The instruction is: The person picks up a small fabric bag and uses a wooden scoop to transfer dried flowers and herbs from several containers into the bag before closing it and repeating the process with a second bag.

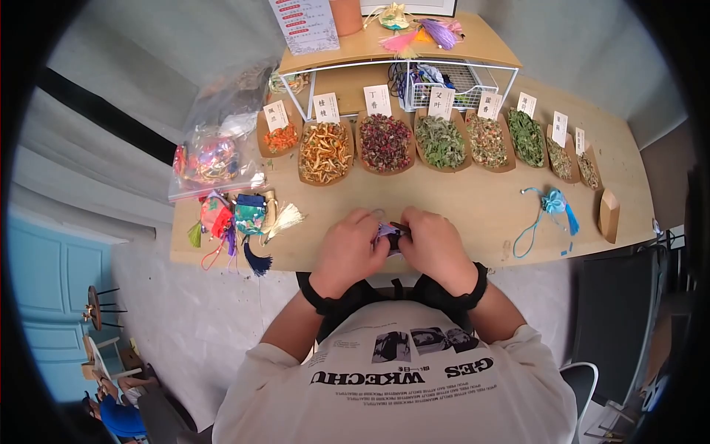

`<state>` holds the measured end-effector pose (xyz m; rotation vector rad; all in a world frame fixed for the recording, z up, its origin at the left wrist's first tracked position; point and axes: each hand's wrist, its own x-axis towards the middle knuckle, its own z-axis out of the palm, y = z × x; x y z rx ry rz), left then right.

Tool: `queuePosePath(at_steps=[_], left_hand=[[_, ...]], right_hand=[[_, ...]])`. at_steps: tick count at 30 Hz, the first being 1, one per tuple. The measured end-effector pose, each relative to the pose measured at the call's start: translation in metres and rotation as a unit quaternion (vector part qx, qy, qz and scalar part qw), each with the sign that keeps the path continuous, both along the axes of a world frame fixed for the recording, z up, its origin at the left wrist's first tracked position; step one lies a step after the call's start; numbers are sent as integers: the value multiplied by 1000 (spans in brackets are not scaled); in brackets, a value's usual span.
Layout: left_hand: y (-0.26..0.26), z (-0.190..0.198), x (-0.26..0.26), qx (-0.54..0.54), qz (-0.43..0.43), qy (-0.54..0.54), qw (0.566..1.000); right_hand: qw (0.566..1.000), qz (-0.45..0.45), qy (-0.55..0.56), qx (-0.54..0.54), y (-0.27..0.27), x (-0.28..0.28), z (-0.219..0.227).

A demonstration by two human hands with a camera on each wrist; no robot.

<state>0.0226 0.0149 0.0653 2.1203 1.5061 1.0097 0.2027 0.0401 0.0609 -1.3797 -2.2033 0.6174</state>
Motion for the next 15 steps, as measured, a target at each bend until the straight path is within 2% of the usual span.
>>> queuePosePath(at_steps=[4, 6, 8, 12, 14, 15], left_hand=[[3, -12, -1, 2, 4, 21, 1000], [3, -15, -1, -8, 10, 19, 1000], [3, -18, -3, 26, 42, 18, 999], [2, -16, -5, 22, 45, 4, 999], [4, -14, -13, -72, 27, -2, 997], [4, -15, -16, -70, 27, -2, 997]], right_hand=[[999, -32, 19, -18, -5, -6, 13], [994, -33, -29, -97, -8, -5, 17], [994, -36, -27, -99, -8, -3, 11], [996, -10, -6, -92, -7, 0, 7], [994, -12, 34, -102, -5, 2, 1], [991, -13, 74, -114, -4, 3, 0]])
